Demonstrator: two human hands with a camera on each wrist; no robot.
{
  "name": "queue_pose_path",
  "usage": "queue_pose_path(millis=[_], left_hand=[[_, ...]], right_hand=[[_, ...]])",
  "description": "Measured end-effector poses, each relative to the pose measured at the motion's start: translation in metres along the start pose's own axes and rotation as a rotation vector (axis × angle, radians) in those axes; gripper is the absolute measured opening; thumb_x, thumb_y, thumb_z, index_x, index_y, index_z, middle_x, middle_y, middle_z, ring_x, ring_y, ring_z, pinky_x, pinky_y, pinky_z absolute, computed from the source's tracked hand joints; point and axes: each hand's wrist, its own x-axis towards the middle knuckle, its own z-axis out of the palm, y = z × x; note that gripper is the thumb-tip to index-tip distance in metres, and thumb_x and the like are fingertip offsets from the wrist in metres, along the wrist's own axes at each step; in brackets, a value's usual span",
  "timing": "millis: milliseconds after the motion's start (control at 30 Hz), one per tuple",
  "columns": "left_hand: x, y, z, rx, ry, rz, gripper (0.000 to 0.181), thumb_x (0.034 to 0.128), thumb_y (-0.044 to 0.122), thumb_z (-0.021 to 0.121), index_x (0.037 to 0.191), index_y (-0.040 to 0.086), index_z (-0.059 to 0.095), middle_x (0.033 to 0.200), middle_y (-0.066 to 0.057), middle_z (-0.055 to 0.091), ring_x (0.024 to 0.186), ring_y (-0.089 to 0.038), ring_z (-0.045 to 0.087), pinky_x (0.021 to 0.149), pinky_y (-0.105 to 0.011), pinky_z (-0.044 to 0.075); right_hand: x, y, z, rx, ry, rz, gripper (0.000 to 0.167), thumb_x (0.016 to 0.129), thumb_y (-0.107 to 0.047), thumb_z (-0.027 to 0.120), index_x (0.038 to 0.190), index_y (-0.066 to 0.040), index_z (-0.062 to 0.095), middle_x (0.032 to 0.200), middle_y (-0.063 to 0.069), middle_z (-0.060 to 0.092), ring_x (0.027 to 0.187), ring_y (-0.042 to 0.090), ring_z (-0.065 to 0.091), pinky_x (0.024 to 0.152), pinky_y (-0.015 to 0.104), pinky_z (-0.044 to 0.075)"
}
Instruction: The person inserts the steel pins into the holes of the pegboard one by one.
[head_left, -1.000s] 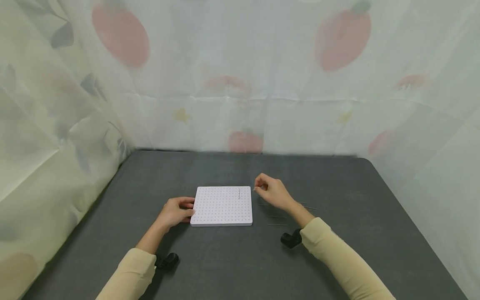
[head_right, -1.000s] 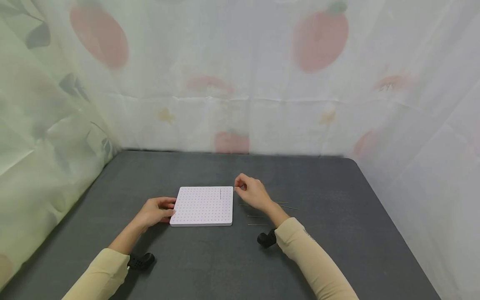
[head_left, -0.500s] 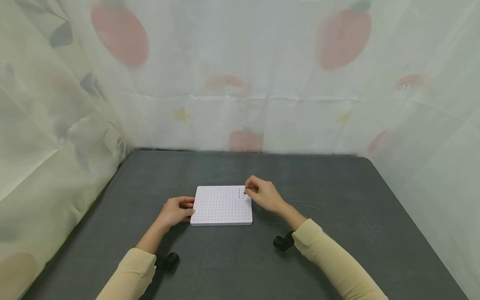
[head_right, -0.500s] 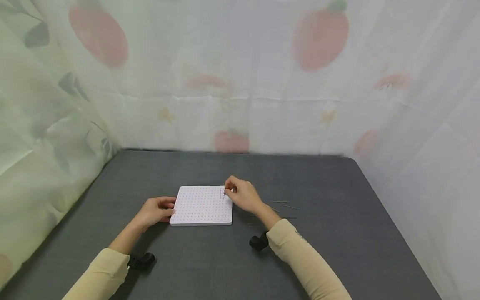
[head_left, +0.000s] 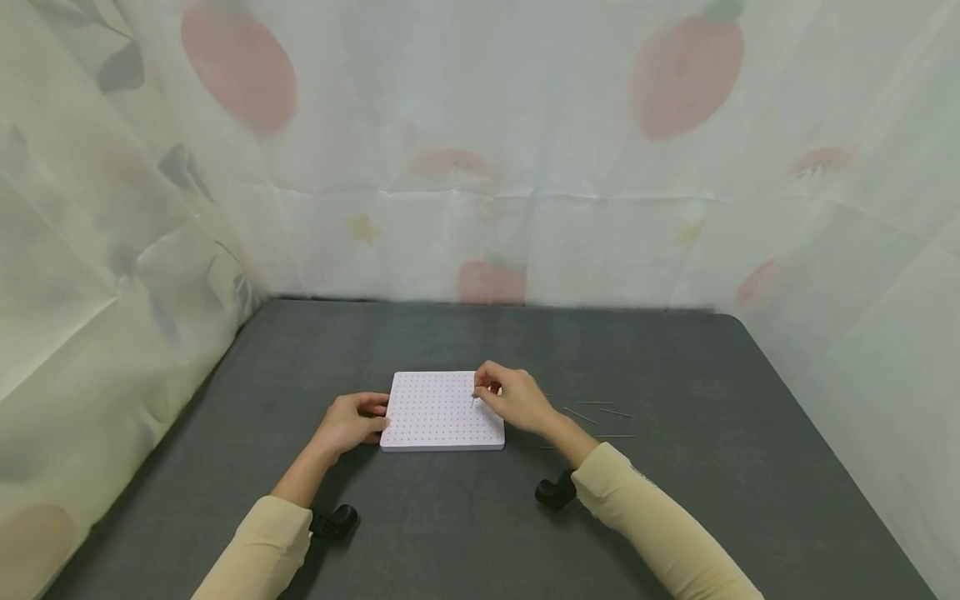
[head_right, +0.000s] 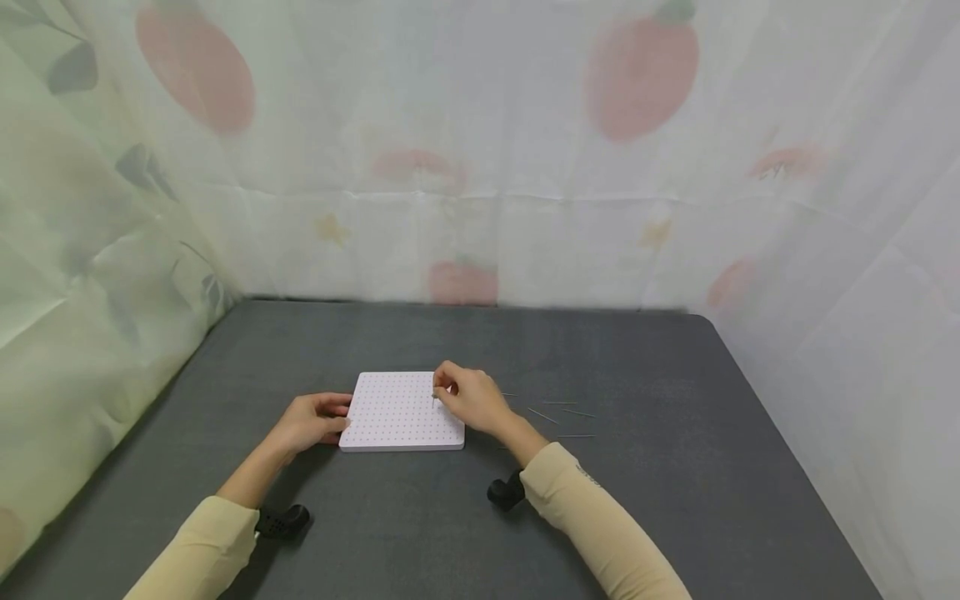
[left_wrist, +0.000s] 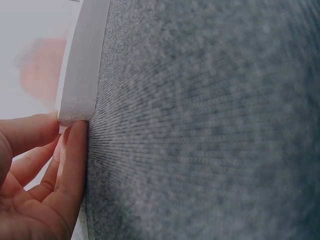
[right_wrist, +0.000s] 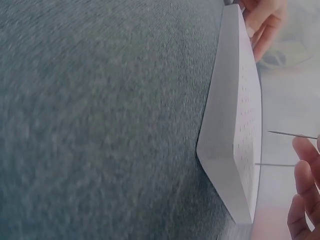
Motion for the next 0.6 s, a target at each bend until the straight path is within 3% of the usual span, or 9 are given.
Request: queue_pose_path(millis=[600], left_hand=[[-0.002, 0.002, -0.003, 0.013, -0.01, 0.006, 0.048, 0.0875, 0.001, 0.068, 0.134, -0.006, 0.056, 0.115, -0.024, 0.064, 0.086, -0.018, 0.069, 0.072, -0.036, 0.063]], right_hand=[[0.005, -0.017, 0.021, -0.037, -0.011, -0.034, 0.006, 0.092, -0.011, 0.063, 0.09, -0.017, 0.061, 0.084, -0.007, 0.073, 0.075, 0.004, 0.058, 0.06, 0.012, 0.039]])
